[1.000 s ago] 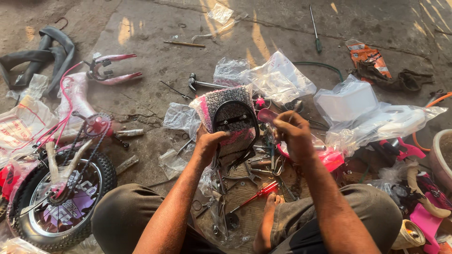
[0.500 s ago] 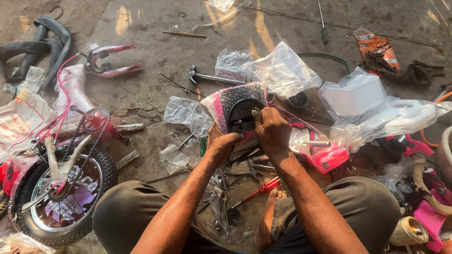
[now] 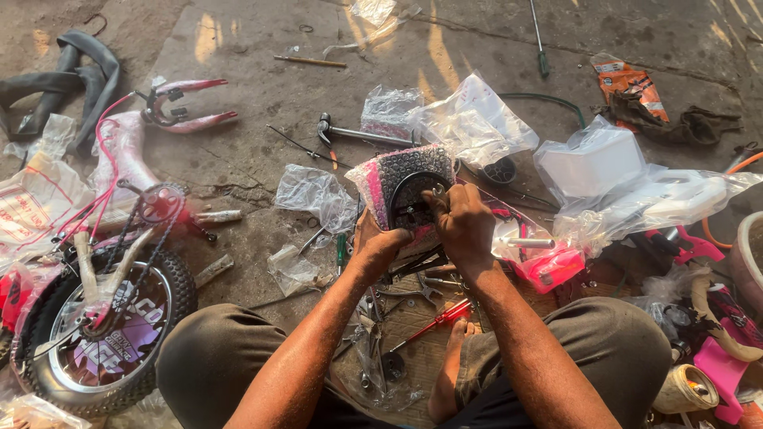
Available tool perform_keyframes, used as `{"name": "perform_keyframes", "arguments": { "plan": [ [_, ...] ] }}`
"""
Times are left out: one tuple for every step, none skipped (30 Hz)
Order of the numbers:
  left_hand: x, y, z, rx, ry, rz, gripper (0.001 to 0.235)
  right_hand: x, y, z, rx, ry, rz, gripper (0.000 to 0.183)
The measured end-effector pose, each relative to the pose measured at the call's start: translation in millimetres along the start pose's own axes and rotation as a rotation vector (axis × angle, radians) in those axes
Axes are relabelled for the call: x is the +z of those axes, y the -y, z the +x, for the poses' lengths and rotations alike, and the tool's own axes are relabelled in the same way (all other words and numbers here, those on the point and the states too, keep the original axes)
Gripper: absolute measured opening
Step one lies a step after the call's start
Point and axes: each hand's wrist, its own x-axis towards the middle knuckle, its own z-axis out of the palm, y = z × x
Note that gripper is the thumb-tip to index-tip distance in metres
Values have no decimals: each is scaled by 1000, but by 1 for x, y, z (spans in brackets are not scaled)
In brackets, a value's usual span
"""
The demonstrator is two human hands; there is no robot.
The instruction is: The person assembles a bicycle seat by attaching a black metal frame to a cushioned seat and tightening it with a wrench. They then handle a pink plastic fender, inspecting it and attempting to fit a metal bracket.
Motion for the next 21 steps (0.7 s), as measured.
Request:
{"name": "perform_keyframes", "arguments": {
  "plan": [
    [0,0,0,0,-12,1,52,-1,1,-1,-15,-12,93,19],
    [0,0,0,-1,-29,-2,53,-2,1,-2,-35,-19,188,15],
    [-1,1,1,-2,-45,-4,53,-3,2,-3,-85,-43,126,14],
    [-1,3,0,7,-17,-46,53,-3,2,-5,-136,-59,66,13],
    [-1,5,-1,17,12,-89,53,-2,2,-6,-188,-75,7,14],
    [-2,6,1,30,44,-127,53,0,2,-6,-128,-50,-34,12],
    [-2,6,2,-35,15,-59,53,2,2,-5,-68,-25,-75,15],
    [-1,7,1,-103,-5,11,53,2,0,-7,-1,-2,-120,22],
    [0,8,0,-170,-24,82,53,2,-1,-9,0,4,-108,22],
    [1,7,1,-141,-5,39,52,2,-3,-9,-2,6,-97,23],
    [2,6,0,-112,13,-4,52,1,-3,-10,-3,7,-87,25],
    [1,4,0,-81,28,-47,51,1,-3,-9,-8,-5,-29,21],
    [0,3,2,-66,15,-18,53,2,-1,-8,-13,-18,29,18],
    [-1,3,1,-59,-5,6,55,0,-1,-8,-19,-20,87,17],
    [-2,3,0,-52,-24,31,57,-2,0,-7,-13,-12,86,16],
    [-3,4,-1,-20,-6,-53,60,-5,-1,-5,-7,-5,87,15],
    [-3,5,-2,12,11,-137,63,-10,-3,-1,-1,3,87,15],
    [-5,5,-1,47,30,-215,65,-14,-5,5,160,170,164,18],
    [-8,5,2,34,-1,-140,64,-22,-12,13,319,338,241,22],
    [-8,7,3,11,-30,-70,62,-33,-20,16,485,515,312,25],
    [-9,10,2,-13,-57,1,60,-41,-24,13,456,525,315,22]
  ]
}}
